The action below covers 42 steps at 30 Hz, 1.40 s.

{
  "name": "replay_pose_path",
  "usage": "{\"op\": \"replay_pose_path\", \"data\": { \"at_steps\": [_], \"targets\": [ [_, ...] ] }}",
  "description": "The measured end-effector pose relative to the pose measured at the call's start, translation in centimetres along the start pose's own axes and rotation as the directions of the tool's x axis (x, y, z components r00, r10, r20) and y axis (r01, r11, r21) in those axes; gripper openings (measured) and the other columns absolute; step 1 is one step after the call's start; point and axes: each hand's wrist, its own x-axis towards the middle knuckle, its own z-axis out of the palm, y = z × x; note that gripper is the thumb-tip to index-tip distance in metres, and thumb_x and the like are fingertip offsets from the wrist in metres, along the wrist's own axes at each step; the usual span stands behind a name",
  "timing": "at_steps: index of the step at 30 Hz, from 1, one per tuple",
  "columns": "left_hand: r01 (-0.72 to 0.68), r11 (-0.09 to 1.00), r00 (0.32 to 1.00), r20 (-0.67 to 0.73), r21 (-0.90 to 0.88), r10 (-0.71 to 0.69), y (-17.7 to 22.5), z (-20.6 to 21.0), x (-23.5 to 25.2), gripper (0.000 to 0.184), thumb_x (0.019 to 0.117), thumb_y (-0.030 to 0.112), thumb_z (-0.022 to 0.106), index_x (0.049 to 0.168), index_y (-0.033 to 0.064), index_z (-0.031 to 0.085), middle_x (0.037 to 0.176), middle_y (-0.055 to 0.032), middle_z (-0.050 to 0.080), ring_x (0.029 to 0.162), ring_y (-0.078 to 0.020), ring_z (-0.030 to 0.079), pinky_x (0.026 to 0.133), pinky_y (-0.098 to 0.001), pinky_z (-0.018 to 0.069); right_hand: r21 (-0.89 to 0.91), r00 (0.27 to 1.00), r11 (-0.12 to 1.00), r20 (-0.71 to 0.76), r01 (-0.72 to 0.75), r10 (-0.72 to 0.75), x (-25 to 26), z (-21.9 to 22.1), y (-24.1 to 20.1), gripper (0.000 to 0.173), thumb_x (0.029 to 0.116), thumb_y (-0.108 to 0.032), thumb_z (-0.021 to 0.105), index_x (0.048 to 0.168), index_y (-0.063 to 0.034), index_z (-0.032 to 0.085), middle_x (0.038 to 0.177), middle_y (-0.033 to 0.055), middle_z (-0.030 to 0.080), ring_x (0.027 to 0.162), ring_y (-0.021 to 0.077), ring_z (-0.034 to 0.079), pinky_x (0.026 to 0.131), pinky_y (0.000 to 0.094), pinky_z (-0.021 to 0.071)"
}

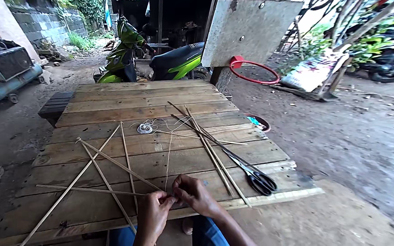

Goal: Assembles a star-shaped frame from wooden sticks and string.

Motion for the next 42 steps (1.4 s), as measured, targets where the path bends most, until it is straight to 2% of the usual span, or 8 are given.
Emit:
{"op": "replay_pose_path", "data": {
  "at_steps": [6,13,18,22,27,35,39,42],
  "targets": [
    [0.012,1.000,1.000,-0.019,0.014,-0.011,0.0,0.1,0.0,0.016,0.0932,0.023,0.075,0.097,0.0072,0.077,0.082,-0.0010,0.073,0.068,-0.0095,0.065,0.070,-0.0319,0.0541,0.032,0.999,0.999,-0.010,0.042,-0.042,-0.3,0.1,0.6,0.010,0.0967,-0.009,0.056,0.100,-0.0022,0.063,0.080,-0.0020,0.068,0.069,0.0041,0.068,0.067,0.0228,0.0594],
    [0.001,0.999,0.999,0.054,0.043,-0.004,0.2,-0.9,0.7,0.013,0.0940,0.019,0.073,0.098,0.0078,0.077,0.085,-0.0015,0.072,0.072,-0.0098,0.066,0.073,-0.0317,0.0544,0.032,0.987,0.989,0.055,0.148,-0.149,-0.3,-0.6,1.3,0.013,0.0968,-0.010,0.055,0.100,0.0001,0.063,0.102,0.0058,0.068,0.079,0.0088,0.070,0.072,0.0273,0.0624],
    [-0.311,0.876,0.939,-0.021,0.368,0.342,0.8,-0.9,-0.1,0.011,0.0886,0.014,0.073,0.093,0.0051,0.077,0.113,-0.0116,0.070,0.100,-0.0249,0.068,0.088,-0.0443,0.0554,0.174,0.995,0.980,0.017,0.097,-0.102,-0.3,-0.7,1.3,0.011,0.0966,-0.007,0.051,0.101,-0.0041,0.060,0.102,0.0010,0.070,0.078,0.0092,0.072,0.071,0.0285,0.0636],
    [-0.424,0.857,0.903,0.063,0.292,0.425,0.3,-1.6,0.4,0.012,0.0935,0.013,0.069,0.097,0.0027,0.075,0.099,-0.0109,0.071,0.081,-0.0203,0.068,0.077,-0.0377,0.0566,0.292,0.999,0.955,-0.036,0.045,-0.036,0.0,-0.6,1.2,0.011,0.0970,-0.005,0.049,0.100,-0.0079,0.059,0.094,-0.0017,0.073,0.071,0.0101,0.072,0.066,0.0286,0.0633],
    [-0.478,0.839,0.870,0.010,0.259,0.493,0.0,-1.4,0.1,0.016,0.0994,0.010,0.057,0.101,0.0012,0.070,0.085,-0.0102,0.067,0.072,-0.0197,0.064,0.069,-0.0365,0.0544,0.167,0.989,0.986,-0.136,-0.028,0.051,0.7,-0.7,1.5,0.008,0.0954,-0.012,0.053,0.097,-0.0095,0.060,0.077,-0.0067,0.065,0.060,0.0024,0.061,0.054,0.0198,0.0518],
    [-0.616,0.723,0.738,-0.093,0.314,0.669,-0.7,-1.2,0.4,0.020,0.0862,0.009,0.052,0.092,0.0055,0.071,0.077,-0.0056,0.065,0.064,-0.0161,0.062,0.059,-0.0329,0.0519,0.001,0.974,1.000,-0.226,-0.006,0.006,1.1,-0.8,1.9,0.010,0.0936,-0.014,0.052,0.094,-0.0088,0.061,0.076,-0.0082,0.059,0.061,-0.0020,0.055,0.056,0.0171,0.0469],
    [-0.607,0.686,0.694,-0.154,0.400,0.704,-0.8,-1.4,1.1,0.029,0.0758,0.011,0.067,0.104,0.0065,0.074,0.098,-0.0092,0.069,0.072,-0.0205,0.066,0.059,-0.0362,0.0550,-0.051,0.977,0.999,-0.215,-0.011,0.000,1.3,-1.1,1.2,0.010,0.0928,-0.013,0.053,0.094,-0.0079,0.061,0.078,-0.0073,0.061,0.062,-0.0033,0.056,0.056,0.0155,0.0474],
    [-0.645,0.661,0.695,-0.064,0.384,0.716,-0.4,-2.0,2.2,0.032,0.0808,0.005,0.067,0.111,0.0088,0.076,0.124,-0.0105,0.068,0.092,-0.0216,0.070,0.074,-0.0362,0.0598,-0.060,0.974,0.998,-0.226,-0.023,0.009,1.2,-1.3,1.2,0.009,0.0920,-0.012,0.054,0.092,-0.0078,0.062,0.077,-0.0070,0.062,0.061,-0.0028,0.056,0.055,0.0159,0.0469]
  ]
}}
